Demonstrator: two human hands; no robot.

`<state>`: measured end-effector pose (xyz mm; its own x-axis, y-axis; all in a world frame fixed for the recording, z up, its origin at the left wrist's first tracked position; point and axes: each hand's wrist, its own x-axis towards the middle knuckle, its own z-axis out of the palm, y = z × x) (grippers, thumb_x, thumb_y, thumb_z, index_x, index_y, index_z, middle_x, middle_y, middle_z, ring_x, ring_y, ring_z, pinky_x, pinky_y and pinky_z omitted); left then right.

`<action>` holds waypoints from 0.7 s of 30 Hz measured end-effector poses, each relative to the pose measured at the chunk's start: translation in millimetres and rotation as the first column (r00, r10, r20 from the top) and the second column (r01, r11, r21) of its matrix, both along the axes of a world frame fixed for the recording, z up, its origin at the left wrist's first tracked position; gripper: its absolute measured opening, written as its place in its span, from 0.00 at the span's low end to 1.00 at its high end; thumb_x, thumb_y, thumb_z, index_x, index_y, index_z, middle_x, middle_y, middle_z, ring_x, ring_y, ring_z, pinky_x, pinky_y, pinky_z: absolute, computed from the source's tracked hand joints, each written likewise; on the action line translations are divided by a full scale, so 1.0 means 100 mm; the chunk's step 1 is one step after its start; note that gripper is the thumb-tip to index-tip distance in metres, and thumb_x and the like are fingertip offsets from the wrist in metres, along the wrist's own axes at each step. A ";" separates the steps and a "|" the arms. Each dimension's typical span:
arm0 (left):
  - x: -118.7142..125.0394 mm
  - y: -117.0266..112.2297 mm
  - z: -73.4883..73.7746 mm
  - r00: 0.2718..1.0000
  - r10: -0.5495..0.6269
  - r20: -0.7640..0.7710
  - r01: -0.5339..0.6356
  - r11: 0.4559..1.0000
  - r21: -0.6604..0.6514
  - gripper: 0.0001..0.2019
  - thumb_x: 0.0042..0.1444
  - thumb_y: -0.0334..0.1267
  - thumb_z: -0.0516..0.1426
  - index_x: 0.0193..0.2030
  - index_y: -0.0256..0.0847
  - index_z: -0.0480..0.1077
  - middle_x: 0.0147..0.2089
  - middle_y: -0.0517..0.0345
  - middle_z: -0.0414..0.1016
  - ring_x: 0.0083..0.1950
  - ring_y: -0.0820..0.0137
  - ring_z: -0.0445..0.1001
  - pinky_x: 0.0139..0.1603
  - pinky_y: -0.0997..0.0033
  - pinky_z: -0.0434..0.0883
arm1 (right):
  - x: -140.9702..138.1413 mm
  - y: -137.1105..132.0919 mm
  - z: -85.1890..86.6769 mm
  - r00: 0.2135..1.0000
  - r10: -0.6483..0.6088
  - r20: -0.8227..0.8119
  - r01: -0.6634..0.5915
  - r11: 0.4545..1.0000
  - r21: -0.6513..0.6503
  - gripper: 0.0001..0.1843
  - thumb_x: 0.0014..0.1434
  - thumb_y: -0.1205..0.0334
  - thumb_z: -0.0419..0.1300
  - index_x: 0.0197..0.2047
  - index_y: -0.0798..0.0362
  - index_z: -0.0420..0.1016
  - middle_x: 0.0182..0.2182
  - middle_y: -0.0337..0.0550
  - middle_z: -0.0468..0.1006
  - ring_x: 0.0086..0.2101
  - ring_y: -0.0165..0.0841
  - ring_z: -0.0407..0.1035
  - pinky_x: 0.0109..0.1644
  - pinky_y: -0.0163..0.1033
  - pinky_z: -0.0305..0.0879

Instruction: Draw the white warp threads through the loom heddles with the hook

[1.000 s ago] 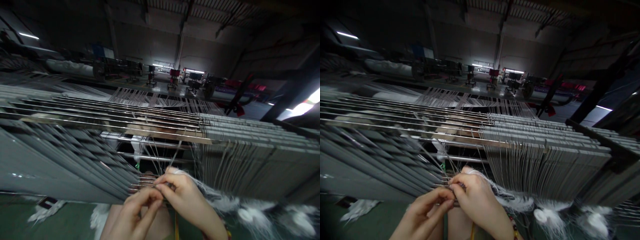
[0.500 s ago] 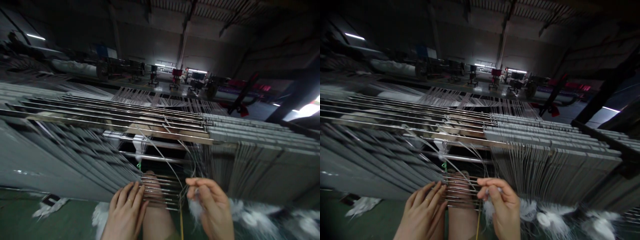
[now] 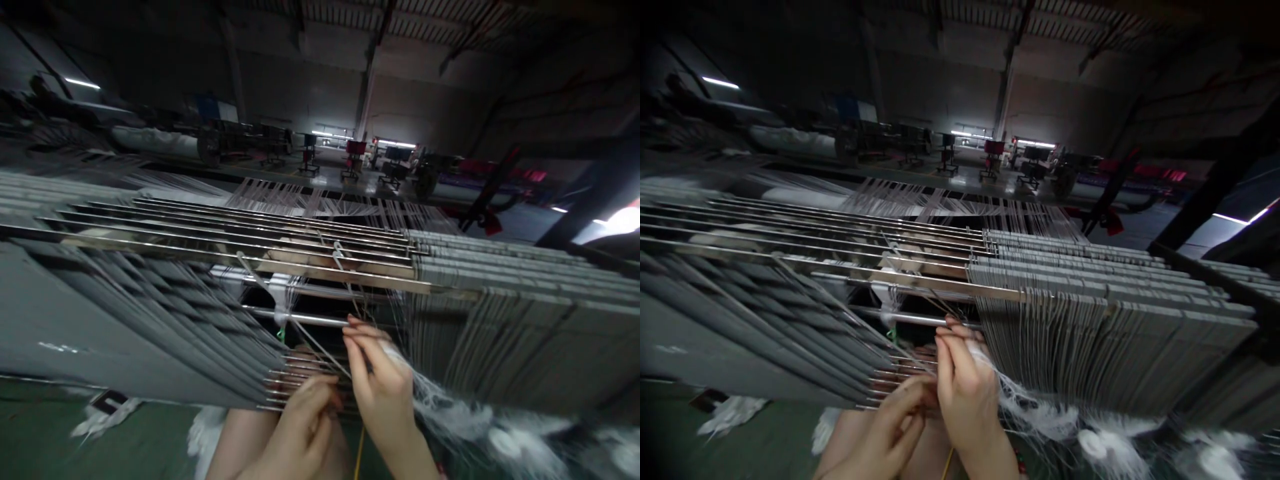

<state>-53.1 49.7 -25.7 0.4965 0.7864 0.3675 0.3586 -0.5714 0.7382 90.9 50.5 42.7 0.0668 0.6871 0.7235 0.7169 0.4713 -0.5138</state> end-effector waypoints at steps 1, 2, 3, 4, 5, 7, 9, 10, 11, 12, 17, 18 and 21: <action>0.02 0.08 0.06 0.988 0.041 0.146 -0.024 0.993 -0.111 0.10 0.54 0.25 0.48 0.32 0.41 0.68 0.36 0.54 0.76 0.42 0.65 0.73 0.42 0.67 0.70 | 0.00 0.01 0.01 1.000 -0.017 0.016 0.017 1.000 0.012 0.10 0.61 0.75 0.54 0.41 0.58 0.75 0.40 0.53 0.77 0.45 0.39 0.70 0.50 0.45 0.66; 0.02 0.18 0.11 0.960 0.114 0.257 -0.065 0.980 -0.190 0.11 0.56 0.27 0.47 0.30 0.41 0.67 0.32 0.56 0.75 0.38 0.67 0.74 0.40 0.68 0.70 | 0.00 0.02 0.01 0.999 -0.028 0.028 0.027 1.000 0.015 0.10 0.60 0.75 0.54 0.41 0.59 0.75 0.40 0.54 0.77 0.45 0.39 0.70 0.49 0.45 0.67; 0.00 0.29 0.17 0.927 0.189 0.323 -0.117 0.966 -0.231 0.11 0.57 0.28 0.47 0.29 0.42 0.67 0.31 0.57 0.74 0.37 0.67 0.74 0.40 0.68 0.70 | 0.00 0.02 0.01 0.999 -0.033 0.036 0.033 0.999 0.011 0.10 0.60 0.75 0.54 0.41 0.60 0.75 0.39 0.55 0.77 0.44 0.40 0.70 0.49 0.45 0.67; -0.03 0.41 0.21 0.901 0.250 0.355 -0.171 0.956 -0.239 0.10 0.56 0.29 0.48 0.29 0.41 0.68 0.34 0.56 0.74 0.40 0.66 0.74 0.44 0.65 0.70 | -0.01 0.03 0.02 0.999 -0.033 0.038 0.033 0.999 0.005 0.10 0.60 0.75 0.53 0.40 0.60 0.75 0.39 0.55 0.77 0.44 0.40 0.70 0.48 0.46 0.67; -0.06 0.52 0.25 0.884 0.297 0.362 -0.222 0.947 -0.233 0.08 0.55 0.30 0.50 0.31 0.41 0.70 0.39 0.53 0.75 0.46 0.64 0.73 0.50 0.62 0.67 | -0.02 0.03 0.02 0.999 -0.031 0.037 0.031 1.000 0.000 0.10 0.60 0.75 0.53 0.40 0.61 0.76 0.38 0.55 0.77 0.44 0.40 0.70 0.48 0.46 0.67; -0.12 0.72 0.30 0.870 0.358 0.338 -0.292 0.928 -0.232 0.08 0.50 0.32 0.55 0.36 0.39 0.72 0.49 0.48 0.74 0.56 0.59 0.67 0.60 0.57 0.59 | -0.04 0.04 0.03 0.999 -0.023 0.034 0.023 1.000 -0.012 0.11 0.60 0.75 0.53 0.41 0.61 0.76 0.38 0.55 0.77 0.43 0.40 0.70 0.47 0.46 0.68; -0.14 0.85 0.34 0.875 0.366 0.318 -0.280 0.917 -0.283 0.12 0.48 0.33 0.57 0.41 0.37 0.73 0.52 0.46 0.73 0.56 0.57 0.67 0.58 0.55 0.61 | -0.07 0.05 0.04 1.000 -0.006 0.031 0.007 0.999 -0.037 0.11 0.60 0.75 0.53 0.42 0.60 0.76 0.37 0.53 0.76 0.42 0.40 0.70 0.46 0.45 0.68; -0.14 0.89 0.37 0.883 0.348 0.315 -0.245 0.914 -0.323 0.13 0.48 0.34 0.58 0.42 0.37 0.73 0.52 0.45 0.73 0.51 0.58 0.72 0.53 0.56 0.67 | -0.09 0.06 0.05 1.000 0.006 0.026 -0.004 0.998 -0.058 0.12 0.60 0.75 0.53 0.42 0.59 0.76 0.37 0.53 0.76 0.41 0.39 0.70 0.45 0.45 0.68; -0.15 0.90 0.39 0.890 0.326 0.318 -0.202 0.909 -0.365 0.13 0.49 0.36 0.58 0.42 0.36 0.73 0.51 0.45 0.74 0.44 0.60 0.76 0.44 0.59 0.72 | -0.10 0.07 0.06 1.000 0.022 0.019 -0.020 0.996 -0.083 0.12 0.60 0.75 0.53 0.42 0.58 0.76 0.37 0.52 0.76 0.41 0.39 0.70 0.45 0.44 0.69; -0.16 0.89 0.42 0.894 0.307 0.327 -0.160 0.900 -0.405 0.12 0.49 0.37 0.58 0.40 0.35 0.73 0.49 0.45 0.75 0.37 0.64 0.77 0.36 0.63 0.74 | -0.11 0.08 0.07 0.999 0.040 0.010 -0.039 0.994 -0.106 0.12 0.60 0.75 0.53 0.42 0.57 0.76 0.37 0.50 0.76 0.40 0.38 0.70 0.45 0.43 0.69; -0.29 0.68 0.55 0.859 0.346 0.377 -0.102 0.838 -0.537 0.10 0.51 0.37 0.58 0.37 0.34 0.73 0.28 0.55 0.77 0.25 0.72 0.73 0.25 0.76 0.69 | -0.14 0.13 0.09 0.996 0.090 0.004 -0.088 0.976 -0.199 0.13 0.58 0.75 0.55 0.41 0.55 0.78 0.37 0.46 0.80 0.43 0.38 0.71 0.51 0.44 0.66; -0.31 0.64 0.55 0.853 0.350 0.386 -0.098 0.836 -0.540 0.10 0.51 0.37 0.58 0.38 0.35 0.73 0.27 0.56 0.77 0.25 0.72 0.73 0.26 0.75 0.69 | -0.14 0.14 0.09 0.996 0.094 0.011 -0.090 0.974 -0.210 0.13 0.58 0.75 0.55 0.42 0.55 0.78 0.37 0.46 0.80 0.43 0.38 0.71 0.52 0.44 0.65; -0.28 0.64 0.50 0.854 0.328 0.404 -0.114 0.875 -0.470 0.08 0.50 0.37 0.59 0.35 0.38 0.75 0.39 0.52 0.79 0.39 0.66 0.76 0.40 0.70 0.72 | -0.13 0.14 0.10 0.995 0.095 0.035 -0.086 0.973 -0.216 0.13 0.59 0.74 0.54 0.42 0.54 0.78 0.37 0.45 0.80 0.42 0.38 0.72 0.53 0.44 0.65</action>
<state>-80.9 114.0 24.5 0.1483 0.9817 0.1195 -0.0032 -0.1203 0.9927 77.5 64.9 52.6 -0.0320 0.8278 0.5602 0.7008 0.4182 -0.5779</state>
